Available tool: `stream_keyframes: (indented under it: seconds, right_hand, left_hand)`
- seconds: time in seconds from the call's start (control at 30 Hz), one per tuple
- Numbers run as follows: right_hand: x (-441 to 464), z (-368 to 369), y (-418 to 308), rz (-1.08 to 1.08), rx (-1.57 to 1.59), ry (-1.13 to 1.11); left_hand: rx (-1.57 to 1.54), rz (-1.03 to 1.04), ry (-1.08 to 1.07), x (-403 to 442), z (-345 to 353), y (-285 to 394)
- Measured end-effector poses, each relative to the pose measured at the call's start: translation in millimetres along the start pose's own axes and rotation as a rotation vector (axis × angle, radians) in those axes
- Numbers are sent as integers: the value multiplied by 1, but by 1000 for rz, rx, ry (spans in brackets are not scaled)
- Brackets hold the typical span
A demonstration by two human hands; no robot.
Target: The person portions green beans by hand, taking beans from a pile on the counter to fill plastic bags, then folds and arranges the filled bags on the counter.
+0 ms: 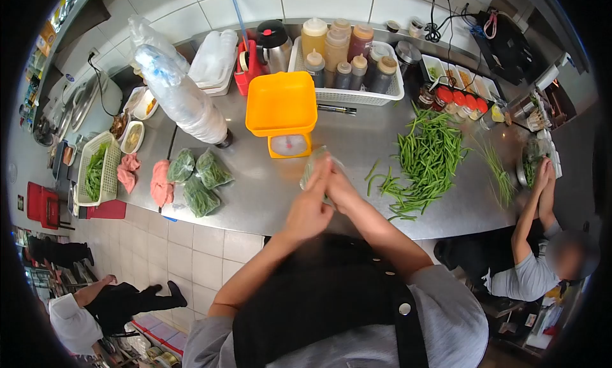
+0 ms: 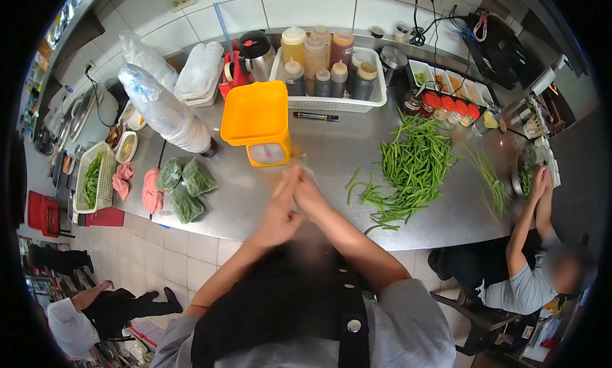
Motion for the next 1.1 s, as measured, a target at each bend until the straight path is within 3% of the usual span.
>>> stream_keyframes:
  seconds: [0.03, 0.1, 0.23, 0.3, 0.33, 0.4, 0.57, 0.63, 0.83, 0.97, 1.1]
  right_hand:
    - [-14, -6, -19, 4, 2, 9]
    - [-48, 8, -78, -365, -406, -333]
    - [-75, -51, -112, -264, -600, -446]
    - [-73, -96, -99, -394, -1483, -286]
    - [-78, -107, -91, -390, -1482, -285]
    - [-88, -156, -36, 89, -1965, -281]
    - [-88, -172, -6, -78, -1946, -313]
    - [-81, -167, -11, -295, -1853, -239]
    - [-45, -177, -18, -554, -1718, -18]
    - [-28, -189, -12, -676, -1600, 174]
    - [-17, -196, -19, -588, -1461, 273]
  left_hand:
    - [33, 21, 98, 2, -15, -3]
    - [-115, -95, 71, 5, -29, -8]
    - [-197, -183, 126, 10, -53, -17]
    - [-137, -174, 103, 11, -54, -16]
    - [-139, -175, 100, 10, -53, -12]
    - [-125, -206, 5, 8, -40, -8]
    - [-81, -131, -57, 4, -12, -8]
    - [-77, -120, -68, 4, -10, -7]
    - [-124, -131, -56, 1, -11, -9]
    - [-142, -126, -52, -1, -10, -12]
    - [-151, -120, -57, -1, -10, -9]
Point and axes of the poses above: each hand's wrist, its own x-axis towards the middle knuckle, its own z-axis out of the palm, y = z × x, the point moved 10 cm from there along x, towards the middle knuckle, and after that the axes turned 2 degrees about x, right-handed, at the moved point
